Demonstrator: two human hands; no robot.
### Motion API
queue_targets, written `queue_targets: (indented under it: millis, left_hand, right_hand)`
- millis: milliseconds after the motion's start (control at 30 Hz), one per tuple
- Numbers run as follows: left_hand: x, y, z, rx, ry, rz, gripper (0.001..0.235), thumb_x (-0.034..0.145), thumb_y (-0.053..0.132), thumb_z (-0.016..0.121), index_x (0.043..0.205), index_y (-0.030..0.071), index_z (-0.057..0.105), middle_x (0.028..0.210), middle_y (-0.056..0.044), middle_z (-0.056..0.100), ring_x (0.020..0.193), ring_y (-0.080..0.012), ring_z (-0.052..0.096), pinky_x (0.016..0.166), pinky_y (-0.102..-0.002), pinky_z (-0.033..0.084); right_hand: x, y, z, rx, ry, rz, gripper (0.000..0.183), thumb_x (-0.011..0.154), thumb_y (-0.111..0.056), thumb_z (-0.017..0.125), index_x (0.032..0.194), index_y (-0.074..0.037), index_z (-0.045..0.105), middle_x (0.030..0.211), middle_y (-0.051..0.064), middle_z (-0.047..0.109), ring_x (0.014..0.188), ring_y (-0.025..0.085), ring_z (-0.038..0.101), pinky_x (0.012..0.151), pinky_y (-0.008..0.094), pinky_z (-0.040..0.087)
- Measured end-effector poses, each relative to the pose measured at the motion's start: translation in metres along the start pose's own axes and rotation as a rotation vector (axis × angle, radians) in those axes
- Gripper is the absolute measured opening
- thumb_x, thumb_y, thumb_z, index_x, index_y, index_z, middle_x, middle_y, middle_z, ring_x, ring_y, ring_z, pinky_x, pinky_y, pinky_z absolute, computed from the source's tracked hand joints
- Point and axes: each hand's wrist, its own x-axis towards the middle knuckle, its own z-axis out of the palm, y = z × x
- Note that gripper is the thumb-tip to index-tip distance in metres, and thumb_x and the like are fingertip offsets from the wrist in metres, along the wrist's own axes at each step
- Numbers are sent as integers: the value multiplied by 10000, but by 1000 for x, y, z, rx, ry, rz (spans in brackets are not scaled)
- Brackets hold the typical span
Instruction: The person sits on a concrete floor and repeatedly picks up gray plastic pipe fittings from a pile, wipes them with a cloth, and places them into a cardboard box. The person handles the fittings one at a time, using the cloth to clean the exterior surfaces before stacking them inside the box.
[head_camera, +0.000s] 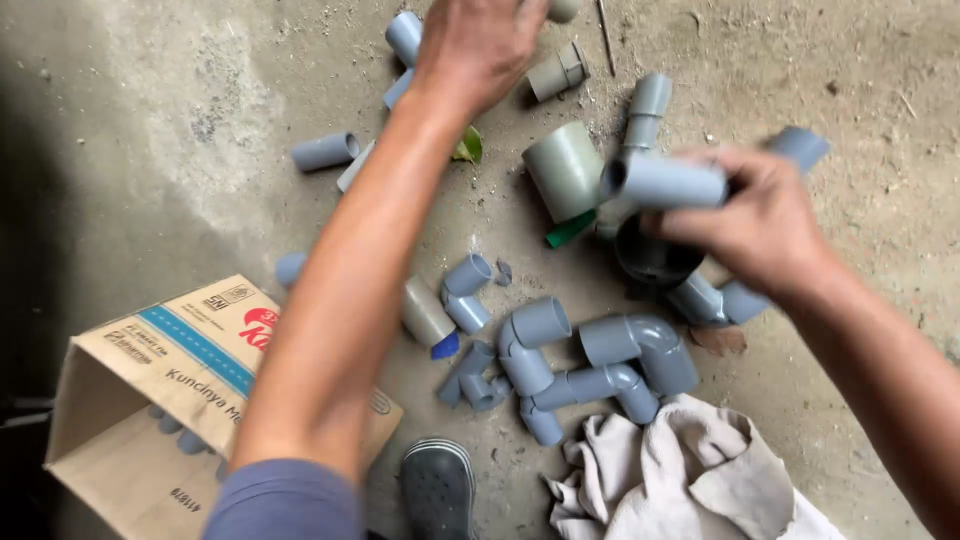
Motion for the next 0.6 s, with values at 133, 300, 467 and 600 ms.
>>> queue_targets:
  millis: [133,300,467,600]
  left_hand:
    - [-107,57,-72,-241,-177,-102,404,1063,322,545,1329,18,554,1287,-219,663,1198,-396,644,1010,-482,484]
    - [-246,130,-97,-582,-634,-381,326,980,262,606,1244,72,634,1145,-195,734,1123,-414,687,973,-514,548]
    - [-305,164,-64,-474,-555,-404,383,1032,364,538,1338,133,549,1148,-187,658,1014,-433,702,854,-520,588]
    - [-305,181,-76,-390,-665,-430,563,1003,380,534,1495,135,413,1199,-186,567,965,-479,701,755,-543,609]
  right_hand:
    - [-54,71,15,-7,-173,-407,504,635,-84,891,1110,-88,724,1213,84,719,1151,182,674,1033,318,510]
    - [-108,98,47,-579,-229,-390,551,552,-158,892,1049,-365,773,1295,5,637,1119,374,702,888,505,606]
    - [-128,97,61,-759,-183,-515,622,525,-93,874,1091,-314,737,1334,63,584,1146,379,677,857,485,615]
    - [-138,87,66,-818,-202,-490,636,626,-66,833,1200,-308,702,1389,95,551,1233,419,628,894,517,606]
